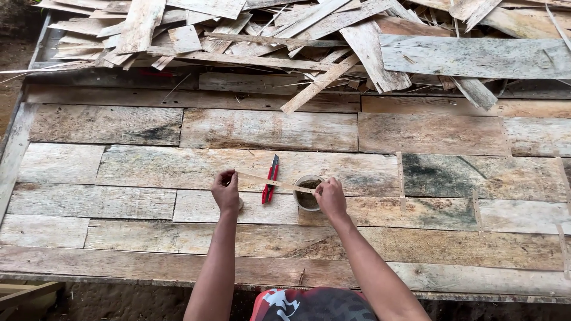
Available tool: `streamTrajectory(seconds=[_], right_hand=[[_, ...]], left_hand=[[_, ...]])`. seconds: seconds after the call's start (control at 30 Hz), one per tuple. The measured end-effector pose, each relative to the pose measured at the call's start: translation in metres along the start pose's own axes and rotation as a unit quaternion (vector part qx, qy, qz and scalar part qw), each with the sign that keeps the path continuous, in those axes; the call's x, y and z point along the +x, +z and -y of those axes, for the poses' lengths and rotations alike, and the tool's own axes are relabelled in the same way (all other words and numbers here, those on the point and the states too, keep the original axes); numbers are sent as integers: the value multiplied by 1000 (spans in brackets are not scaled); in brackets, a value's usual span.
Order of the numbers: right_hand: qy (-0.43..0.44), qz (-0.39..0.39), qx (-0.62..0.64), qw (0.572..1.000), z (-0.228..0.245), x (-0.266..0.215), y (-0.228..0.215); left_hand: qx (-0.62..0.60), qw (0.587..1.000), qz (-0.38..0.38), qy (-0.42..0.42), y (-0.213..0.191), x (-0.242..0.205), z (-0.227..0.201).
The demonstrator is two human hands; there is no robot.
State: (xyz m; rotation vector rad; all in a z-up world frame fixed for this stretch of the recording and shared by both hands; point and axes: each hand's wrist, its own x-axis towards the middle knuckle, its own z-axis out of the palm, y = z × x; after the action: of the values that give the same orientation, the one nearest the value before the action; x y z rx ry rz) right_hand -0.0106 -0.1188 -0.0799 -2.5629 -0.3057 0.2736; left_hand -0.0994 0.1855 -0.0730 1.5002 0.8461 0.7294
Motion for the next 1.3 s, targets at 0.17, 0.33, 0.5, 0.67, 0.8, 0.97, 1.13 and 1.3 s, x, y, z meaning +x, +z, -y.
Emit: streamTrajectory(seconds=[0.17, 0.33, 0.5, 0.67, 0.8, 0.97, 1.13, 1.3], right_hand=[[51, -28, 48, 997, 10, -10, -11], [92, -35, 58, 993, 10, -8, -19], [90, -40, 29, 995, 7, -7, -12], [69, -49, 2, 996, 4, -8, -8], [65, -44, -29, 997, -14, -1, 16], [70, -32, -41, 996, -11, -2, 14], [71, -25, -49, 996, -16, 1, 15], [64, -24, -61, 996, -13, 0, 9]], left_hand=[[0, 1000, 3, 4, -3, -1, 5], [-1, 1000, 9, 2, 1, -2, 13], [13, 1000, 20, 9, 4, -14, -5], [145, 984, 8, 99, 4, -29, -14], [336, 876, -78, 336, 16, -54, -16], [225, 904, 236, 276, 64, -157, -18], [292, 818, 491, 70, 89, -199, -43], [378, 781, 495, 47, 109, -202, -7]])
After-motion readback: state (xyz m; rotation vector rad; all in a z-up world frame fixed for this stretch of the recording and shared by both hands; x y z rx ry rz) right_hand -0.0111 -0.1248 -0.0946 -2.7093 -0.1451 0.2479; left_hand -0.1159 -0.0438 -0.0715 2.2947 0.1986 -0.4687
